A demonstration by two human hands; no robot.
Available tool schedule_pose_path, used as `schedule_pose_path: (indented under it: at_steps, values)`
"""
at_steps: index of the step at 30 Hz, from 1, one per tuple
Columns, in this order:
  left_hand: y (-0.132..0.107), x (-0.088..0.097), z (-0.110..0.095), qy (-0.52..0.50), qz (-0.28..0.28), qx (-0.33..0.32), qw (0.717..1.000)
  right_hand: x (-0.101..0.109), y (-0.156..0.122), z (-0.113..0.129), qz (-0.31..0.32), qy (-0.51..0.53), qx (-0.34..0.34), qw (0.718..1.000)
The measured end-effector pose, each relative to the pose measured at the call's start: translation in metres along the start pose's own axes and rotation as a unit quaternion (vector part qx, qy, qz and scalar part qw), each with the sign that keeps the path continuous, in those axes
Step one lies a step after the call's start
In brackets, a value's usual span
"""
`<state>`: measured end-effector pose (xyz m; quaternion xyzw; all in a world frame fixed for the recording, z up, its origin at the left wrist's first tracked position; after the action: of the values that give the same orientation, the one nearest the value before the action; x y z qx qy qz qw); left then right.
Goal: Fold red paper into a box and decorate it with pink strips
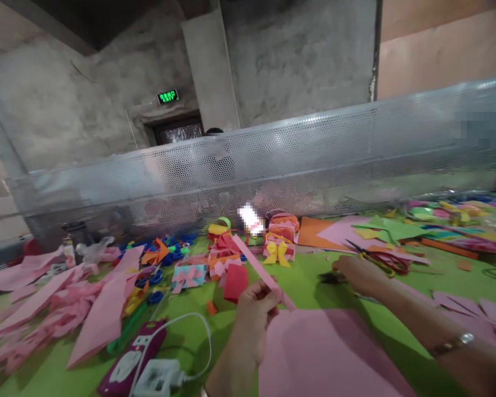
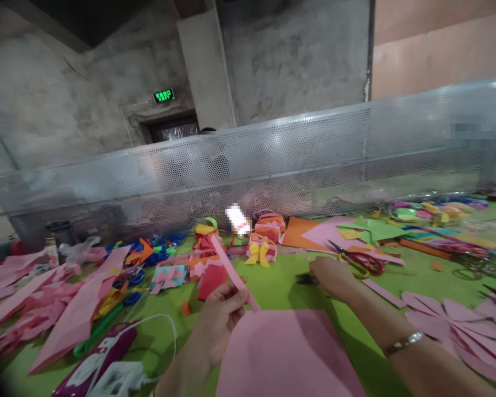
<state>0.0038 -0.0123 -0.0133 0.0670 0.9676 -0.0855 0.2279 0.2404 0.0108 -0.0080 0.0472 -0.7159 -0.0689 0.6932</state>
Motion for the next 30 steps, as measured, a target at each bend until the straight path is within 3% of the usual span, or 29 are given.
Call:
schedule_pose_path:
  at_steps: [4,8,11,14,17,20,22,25,30]
  values:
    - [0.001,0.005,-0.006,0.01,-0.029,-0.002,1.0,0.002,-0.003,-0.006,0.035,-0.031,-0.029,0.998]
    - [0.002,0.006,-0.011,0.01,-0.041,0.006,0.999,0.026,-0.008,-0.004,0.014,-0.036,-0.07,0.997]
    - [0.001,0.005,-0.013,0.018,-0.042,0.012,0.999,0.048,-0.01,0.018,-0.017,-0.002,-0.039,0.999]
    - [0.0,0.004,-0.012,0.02,-0.047,0.02,0.999,0.056,-0.013,0.051,-0.015,0.058,0.034,0.998]
    - [-0.001,0.004,-0.01,0.015,-0.056,0.028,0.998,0.055,-0.021,0.077,-0.002,0.215,0.101,0.971]
    - [0.001,0.001,-0.009,0.0,-0.041,0.026,0.999,0.047,-0.031,0.082,0.019,0.425,0.104,0.899]
    - [0.002,-0.002,-0.01,-0.008,-0.027,0.014,0.999,0.04,-0.036,0.08,0.04,0.489,0.088,0.867]
    - [0.001,-0.002,-0.01,-0.006,-0.027,0.01,1.0,0.04,-0.041,0.08,0.042,0.504,0.086,0.858]
    - [-0.005,-0.003,-0.008,0.001,-0.034,0.023,0.999,0.046,-0.044,0.089,0.017,0.465,0.108,0.878]
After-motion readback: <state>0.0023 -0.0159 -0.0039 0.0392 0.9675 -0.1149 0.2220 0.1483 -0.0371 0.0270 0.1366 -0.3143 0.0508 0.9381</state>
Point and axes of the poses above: each hand's wrist, its own y-axis towards the middle knuckle, its own x-axis out of the back of the hand, z = x × y, the point moved 10 cm from there along y, towards the middle knuckle, and after that the axes turned 5 degrees about -y, right-handed, at the moved point
